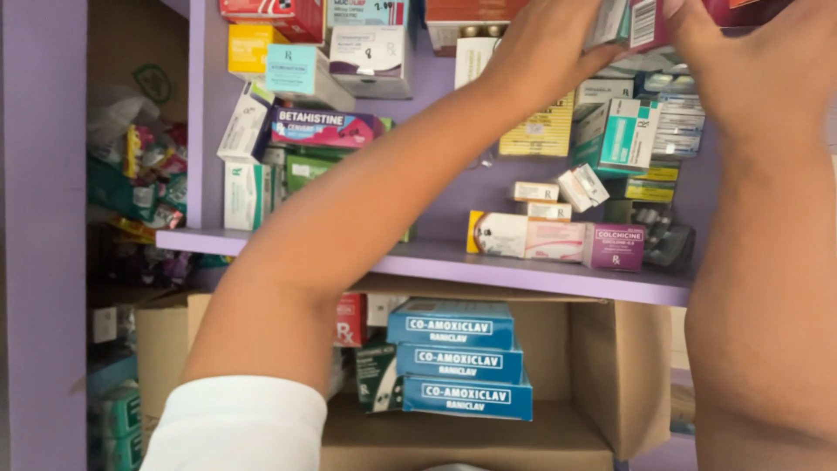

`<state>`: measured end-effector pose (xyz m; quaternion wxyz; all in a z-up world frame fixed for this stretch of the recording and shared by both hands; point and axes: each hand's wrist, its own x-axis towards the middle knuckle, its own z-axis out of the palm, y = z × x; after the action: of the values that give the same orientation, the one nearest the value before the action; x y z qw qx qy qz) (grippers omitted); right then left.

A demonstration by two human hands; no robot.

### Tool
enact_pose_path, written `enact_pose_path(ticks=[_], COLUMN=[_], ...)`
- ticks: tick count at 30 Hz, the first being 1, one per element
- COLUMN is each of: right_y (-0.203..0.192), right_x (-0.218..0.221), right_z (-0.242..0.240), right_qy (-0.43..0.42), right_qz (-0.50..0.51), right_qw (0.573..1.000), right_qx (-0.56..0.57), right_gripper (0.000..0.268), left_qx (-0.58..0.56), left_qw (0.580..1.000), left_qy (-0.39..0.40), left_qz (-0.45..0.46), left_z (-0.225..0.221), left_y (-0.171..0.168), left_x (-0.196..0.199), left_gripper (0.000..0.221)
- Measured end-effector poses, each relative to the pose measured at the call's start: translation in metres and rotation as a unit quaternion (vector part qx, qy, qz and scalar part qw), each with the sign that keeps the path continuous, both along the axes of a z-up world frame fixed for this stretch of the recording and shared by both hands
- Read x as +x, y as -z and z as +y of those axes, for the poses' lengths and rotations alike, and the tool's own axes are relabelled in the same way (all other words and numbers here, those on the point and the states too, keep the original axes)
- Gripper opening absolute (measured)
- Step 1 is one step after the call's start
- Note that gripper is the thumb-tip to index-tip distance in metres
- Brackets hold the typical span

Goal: The person organizes medicine boxes on a purple shelf by picking them up, turning them over, and rearranging them. They handle various boxes, including Cefalexin and Co-Amoxiclav, and place them back on the shelf.

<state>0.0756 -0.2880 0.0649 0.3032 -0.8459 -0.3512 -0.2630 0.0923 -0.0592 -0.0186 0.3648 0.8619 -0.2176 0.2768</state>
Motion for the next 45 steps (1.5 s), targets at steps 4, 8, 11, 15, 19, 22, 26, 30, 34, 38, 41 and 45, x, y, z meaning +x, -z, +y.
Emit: enact_pose_path(ticks=[4,8,11,15,19,22,26,30,34,38,41,45], right_y=[-0.022,-0.024,-0.016,-0.032,-0.031,-0.005,-0.030,-0.039,-0.052,-0.018,-0.002,-0.015], right_x=[-0.015,-0.016,-0.014,-0.020,-0.016,-0.002,-0.017,-0.021,-0.031,-0.013,-0.010,-0.017], right_z=[0.009,0.009,-0.001,0.008,-0.016,-0.056,-0.048,-0.034,-0.014,-0.038,-0.052,-0.036], right_qy=[0.127,0.140,0.105,0.097,0.111,0.044,-0.074,-0.058,-0.019,0.003,-0.013,-0.011], right_qz=[0.143,0.156,0.065,0.156,0.307,0.308,0.308,0.285,0.221,0.151,0.155,0.155], right_qw=[0.981,0.976,0.992,0.982,0.940,0.950,0.947,0.951,0.963,0.966,0.973,0.977], right_qx=[0.033,0.054,0.012,0.051,0.094,0.001,-0.055,-0.105,-0.152,-0.211,-0.173,-0.149], right_gripper=[0.030,0.030,0.023,0.019,0.028,0.036,0.060,0.074,0.075,0.065,0.059,0.061], left_qx=[0.031,0.100,0.195,0.237,0.243,0.242,0.260,0.264,0.247,0.256,0.259,0.269], left_qw=[0.999,0.993,0.975,0.961,0.962,0.951,0.943,0.936,0.944,0.946,0.944,0.934], left_qy=[0.012,0.030,0.044,0.022,0.010,-0.005,0.003,0.034,0.052,0.067,0.077,0.096], left_qz=[0.041,0.056,0.100,0.139,0.125,0.191,0.208,0.232,0.211,0.185,0.190,0.213], left_z=[0.013,0.024,0.022,0.016,0.011,0.009,0.011,0.017,0.022,0.025,0.026,0.037], left_y=[-0.030,-0.033,-0.020,0.002,0.008,0.000,0.008,-0.006,0.005,0.000,-0.003,-0.021], left_x=[-0.038,-0.074,-0.091,-0.097,-0.094,-0.092,-0.091,-0.091,-0.092,-0.091,-0.087,-0.088], left_gripper=[0.062,0.066,0.071,0.082,0.087,0.086,0.095,0.107,0.103,0.102,0.098,0.107])
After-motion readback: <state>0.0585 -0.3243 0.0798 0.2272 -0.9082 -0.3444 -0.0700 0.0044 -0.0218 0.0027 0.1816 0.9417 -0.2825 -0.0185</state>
